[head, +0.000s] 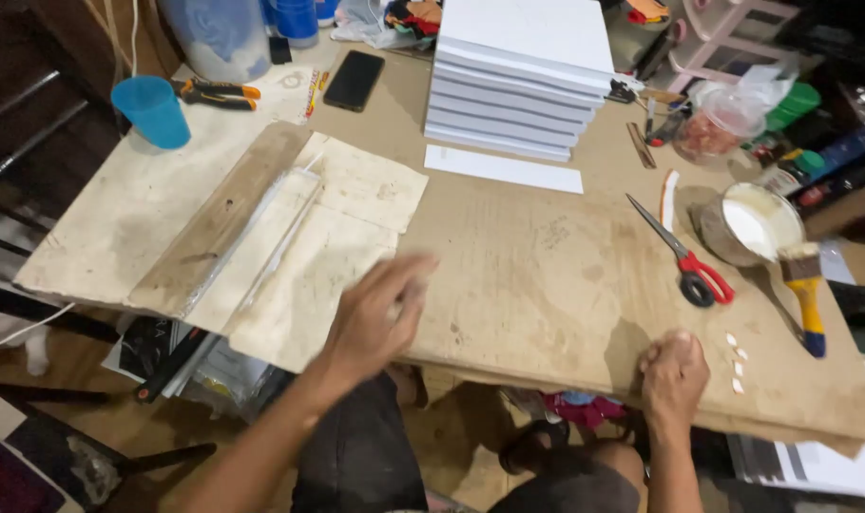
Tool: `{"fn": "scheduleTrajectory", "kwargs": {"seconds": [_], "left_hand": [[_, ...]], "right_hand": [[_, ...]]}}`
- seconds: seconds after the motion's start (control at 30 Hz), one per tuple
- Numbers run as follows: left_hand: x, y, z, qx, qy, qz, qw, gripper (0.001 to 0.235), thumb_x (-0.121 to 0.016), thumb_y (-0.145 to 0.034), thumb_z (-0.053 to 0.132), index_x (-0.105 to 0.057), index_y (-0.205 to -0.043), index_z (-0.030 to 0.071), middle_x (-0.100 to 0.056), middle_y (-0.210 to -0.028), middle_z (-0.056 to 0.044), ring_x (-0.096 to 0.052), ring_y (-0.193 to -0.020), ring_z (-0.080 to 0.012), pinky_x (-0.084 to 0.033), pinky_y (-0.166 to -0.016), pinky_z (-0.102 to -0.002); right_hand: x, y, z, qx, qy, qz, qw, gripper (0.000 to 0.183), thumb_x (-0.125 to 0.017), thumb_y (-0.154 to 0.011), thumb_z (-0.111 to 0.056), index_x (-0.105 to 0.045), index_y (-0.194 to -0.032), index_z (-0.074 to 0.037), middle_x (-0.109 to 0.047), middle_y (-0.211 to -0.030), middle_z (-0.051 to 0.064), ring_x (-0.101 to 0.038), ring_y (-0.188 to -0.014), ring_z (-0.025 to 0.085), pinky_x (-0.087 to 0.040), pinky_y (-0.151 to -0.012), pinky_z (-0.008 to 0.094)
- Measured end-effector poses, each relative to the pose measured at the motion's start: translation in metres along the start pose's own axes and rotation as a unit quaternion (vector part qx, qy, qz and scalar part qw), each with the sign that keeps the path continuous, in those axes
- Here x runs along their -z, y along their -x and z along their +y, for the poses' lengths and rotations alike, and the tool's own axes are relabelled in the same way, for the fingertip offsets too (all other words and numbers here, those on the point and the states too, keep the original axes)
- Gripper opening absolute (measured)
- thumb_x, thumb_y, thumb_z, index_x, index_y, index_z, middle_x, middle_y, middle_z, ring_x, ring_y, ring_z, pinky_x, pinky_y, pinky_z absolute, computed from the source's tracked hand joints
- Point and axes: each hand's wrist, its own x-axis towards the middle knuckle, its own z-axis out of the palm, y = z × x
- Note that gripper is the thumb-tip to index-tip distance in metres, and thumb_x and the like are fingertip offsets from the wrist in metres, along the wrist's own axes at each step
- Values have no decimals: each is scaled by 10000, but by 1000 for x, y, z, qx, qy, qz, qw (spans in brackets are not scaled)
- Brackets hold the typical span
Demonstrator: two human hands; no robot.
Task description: Attaching paper labels to the spines of paper stacks using glue and scissors.
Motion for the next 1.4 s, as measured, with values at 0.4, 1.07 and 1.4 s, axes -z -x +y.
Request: {"fn": "scheduleTrajectory", "kwargs": {"seconds": [0.4,1.07,1.4], "left_hand": [[-139,-304,-221,-175,-160,59,970,160,-711,-909,87,-815,-978,186,-762,-989,-25,-734,-845,-284,-583,-698,-421],[-105,-340,-239,411,-70,31,908,678,-631,-793,838,-625,-979,185,-696,-1101,-40,-645,-1001,-229,-491,-867,-410],[-136,-377,-275,109,-184,204,955,171,-813,-759,160,-654,-776,98,-677,-708,-63,-689,-740,-318,-572,-689,-497]], "right_hand": [[-10,-7,16,-26,-42,52,997,585,-488,-1188,-419,-492,-727,-58,-453,-507,99,-423,-428,135,-319,-418,261],[-28,-8,12,7,-18,132,991,410,-477,-1197,-311,-652,-968,-21,-468,-576,35,-405,-463,116,-315,-444,242],[-33,-2,-5,-36,65,124,989,406,-510,-1157,-384,-708,-1035,-52,-497,-592,40,-459,-484,135,-355,-461,269]]}}
